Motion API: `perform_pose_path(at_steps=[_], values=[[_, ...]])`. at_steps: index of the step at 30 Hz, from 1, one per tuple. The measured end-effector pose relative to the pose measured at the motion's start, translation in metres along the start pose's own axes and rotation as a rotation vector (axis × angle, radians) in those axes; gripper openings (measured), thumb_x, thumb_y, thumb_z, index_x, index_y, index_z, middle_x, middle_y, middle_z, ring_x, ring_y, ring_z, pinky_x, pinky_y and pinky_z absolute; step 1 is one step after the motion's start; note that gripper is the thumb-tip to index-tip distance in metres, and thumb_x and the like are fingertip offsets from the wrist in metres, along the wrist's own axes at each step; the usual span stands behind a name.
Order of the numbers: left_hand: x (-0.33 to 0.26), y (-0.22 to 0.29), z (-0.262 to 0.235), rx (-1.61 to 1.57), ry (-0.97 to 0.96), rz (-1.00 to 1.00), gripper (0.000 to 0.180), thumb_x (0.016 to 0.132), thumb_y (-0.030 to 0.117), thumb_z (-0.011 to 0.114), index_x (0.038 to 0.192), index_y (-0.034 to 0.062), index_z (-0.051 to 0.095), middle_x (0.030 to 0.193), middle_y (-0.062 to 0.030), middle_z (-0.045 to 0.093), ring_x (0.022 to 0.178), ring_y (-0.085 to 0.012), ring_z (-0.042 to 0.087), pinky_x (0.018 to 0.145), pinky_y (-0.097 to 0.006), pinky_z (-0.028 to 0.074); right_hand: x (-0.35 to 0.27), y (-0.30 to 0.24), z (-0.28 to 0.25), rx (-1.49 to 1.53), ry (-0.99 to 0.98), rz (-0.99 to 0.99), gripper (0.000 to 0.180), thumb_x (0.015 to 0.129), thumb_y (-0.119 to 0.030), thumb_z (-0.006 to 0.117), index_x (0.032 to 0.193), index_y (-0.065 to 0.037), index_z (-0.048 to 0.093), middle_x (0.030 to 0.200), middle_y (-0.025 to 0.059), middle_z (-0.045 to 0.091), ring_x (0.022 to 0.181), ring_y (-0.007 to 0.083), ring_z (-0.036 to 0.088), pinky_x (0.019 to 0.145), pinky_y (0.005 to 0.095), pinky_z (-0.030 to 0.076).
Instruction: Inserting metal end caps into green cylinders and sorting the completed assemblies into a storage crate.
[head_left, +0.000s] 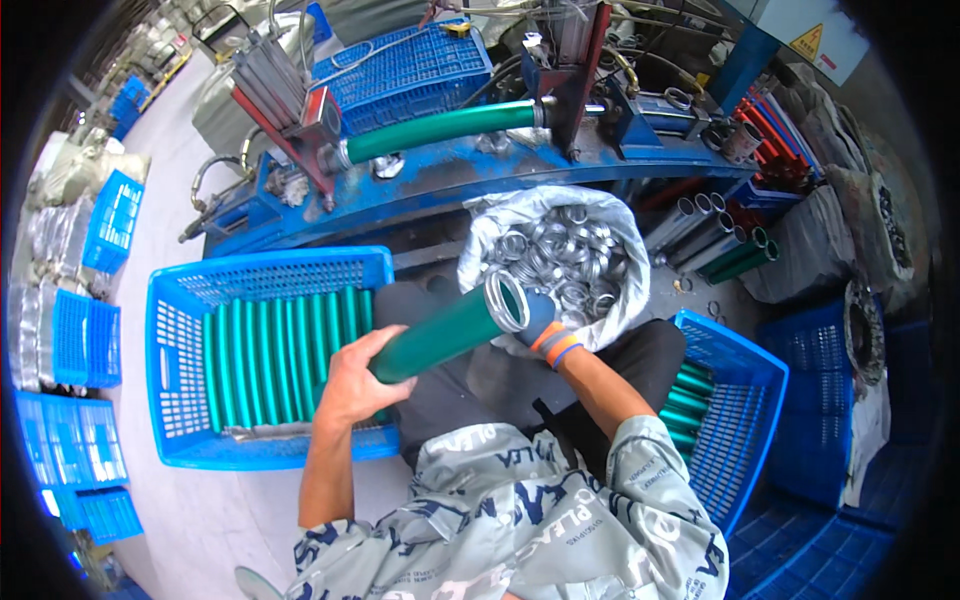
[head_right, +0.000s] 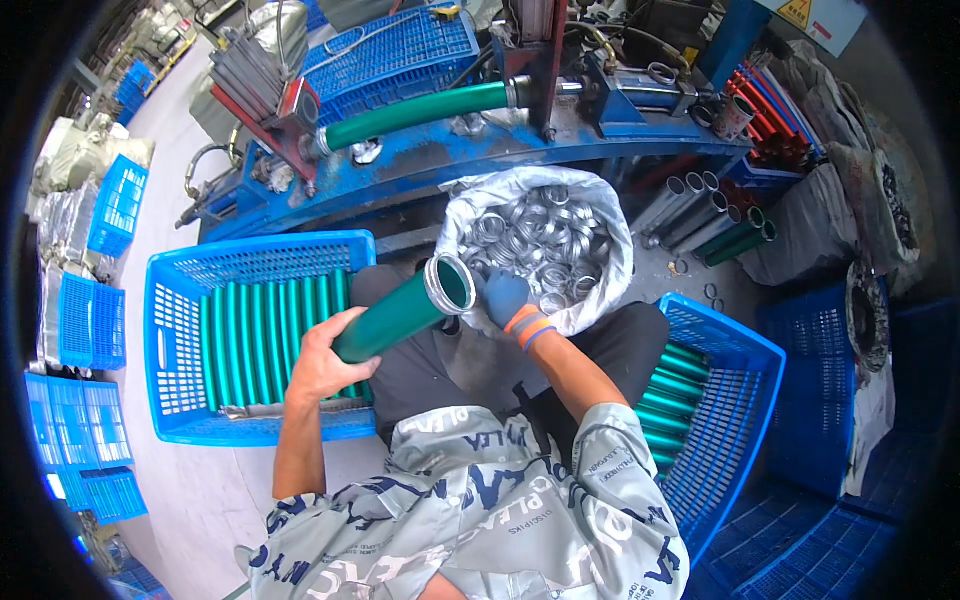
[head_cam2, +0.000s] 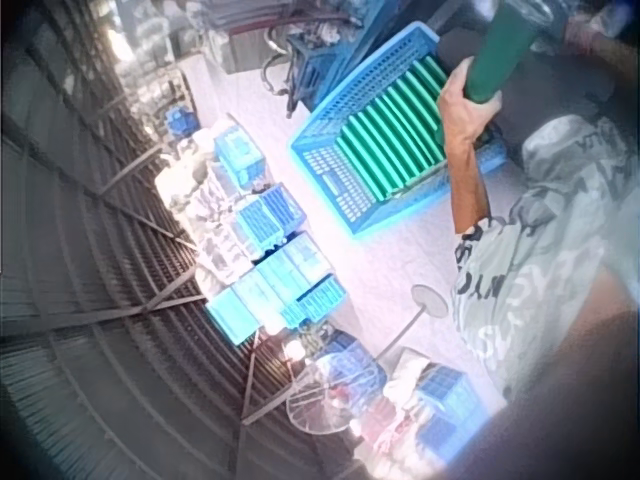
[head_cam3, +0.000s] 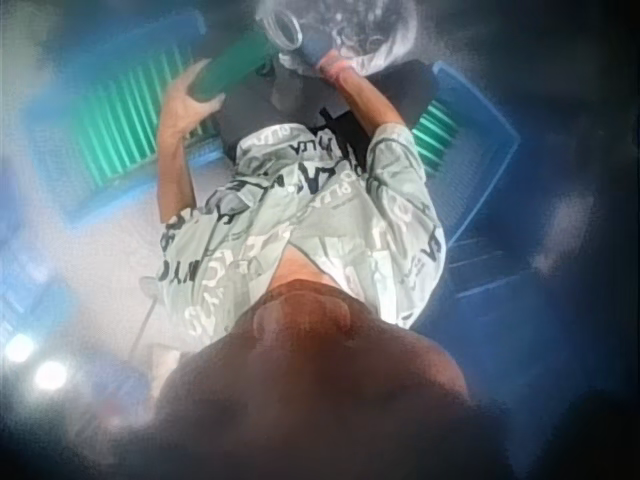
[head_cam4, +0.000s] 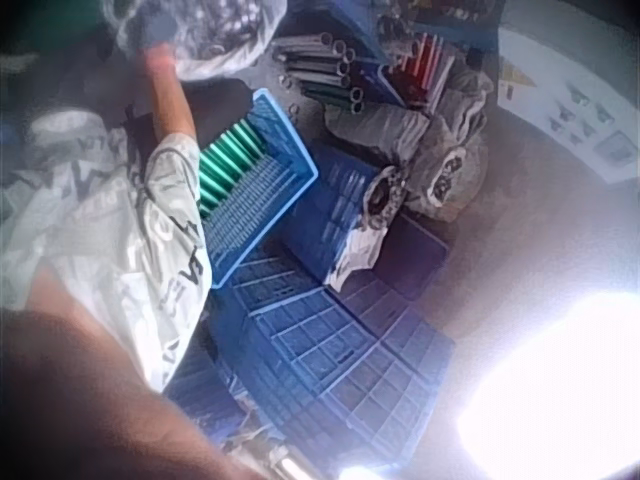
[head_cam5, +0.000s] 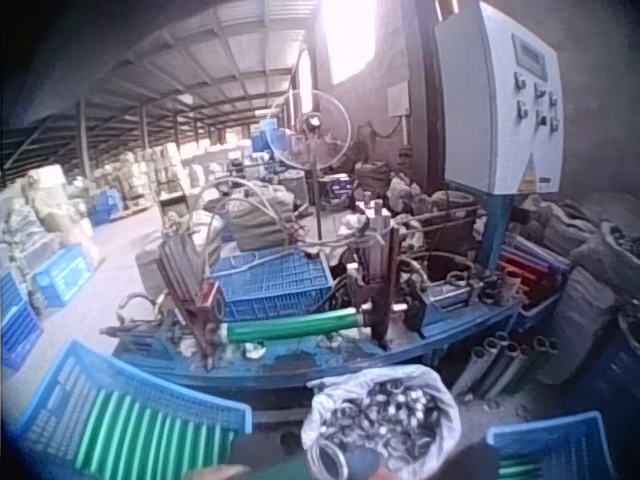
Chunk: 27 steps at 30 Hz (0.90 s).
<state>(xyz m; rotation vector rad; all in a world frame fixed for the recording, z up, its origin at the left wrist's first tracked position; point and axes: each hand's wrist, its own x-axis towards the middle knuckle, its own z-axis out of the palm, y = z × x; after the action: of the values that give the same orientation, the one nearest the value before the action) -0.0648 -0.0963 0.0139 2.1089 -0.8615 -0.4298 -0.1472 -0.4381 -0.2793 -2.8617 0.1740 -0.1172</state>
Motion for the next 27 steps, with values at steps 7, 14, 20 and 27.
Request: perform_pose_path(at_steps=[7,14,20,27], values=[[-0.006,0.008,-0.029,-0.271,0.067,-0.058,0.073,0.076,0.015,0.101,0.14,-0.0018,0.07,0.122,-0.0086,0.079,0.112,-0.0194,0.075,0.103,-0.039,0.059,0.021,-0.022,-0.004,0.261,0.096,-0.085,0.029,0.105,-0.025,0.059,0.127,-0.021,0.077,0.109,0.0118,0.082,0.1,0.0349,0.08,0.081,0.0503,0.062],[0.002,0.02,-0.031,-0.86,0.299,0.045,0.051,0.079,0.011,0.097,0.123,0.0035,0.073,0.111,-0.0078,0.076,0.103,-0.018,0.074,0.094,-0.038,0.061,-0.016,-0.001,-0.018,0.282,0.075,0.149,0.056,0.094,-0.029,0.079,0.146,-0.013,0.067,0.11,0.0242,0.08,0.097,0.0469,0.079,0.08,0.0579,0.061],[0.006,0.016,-0.015,-0.937,0.334,0.063,0.072,0.078,0.018,0.096,0.141,0.0063,0.063,0.112,-0.0093,0.073,0.105,-0.025,0.073,0.097,-0.044,0.058,-0.06,0.055,-0.023,0.289,0.063,0.359,0.058,0.093,-0.045,0.087,0.134,-0.006,0.075,0.108,0.0234,0.082,0.1,0.0457,0.079,0.089,0.055,0.063],[0.015,0.005,0.018,-1.346,0.654,-0.048,0.044,0.116,0.045,0.063,0.139,0.0086,0.059,0.125,-0.015,0.072,0.12,-0.0299,0.07,0.109,-0.048,0.055,-0.057,0.036,-0.062,2.298,0.026,0.627,0.044,0.104,-0.038,0.076,0.14,-0.013,0.071,0.146,0.0146,0.073,0.131,0.046,0.072,0.098,0.056,0.063]])
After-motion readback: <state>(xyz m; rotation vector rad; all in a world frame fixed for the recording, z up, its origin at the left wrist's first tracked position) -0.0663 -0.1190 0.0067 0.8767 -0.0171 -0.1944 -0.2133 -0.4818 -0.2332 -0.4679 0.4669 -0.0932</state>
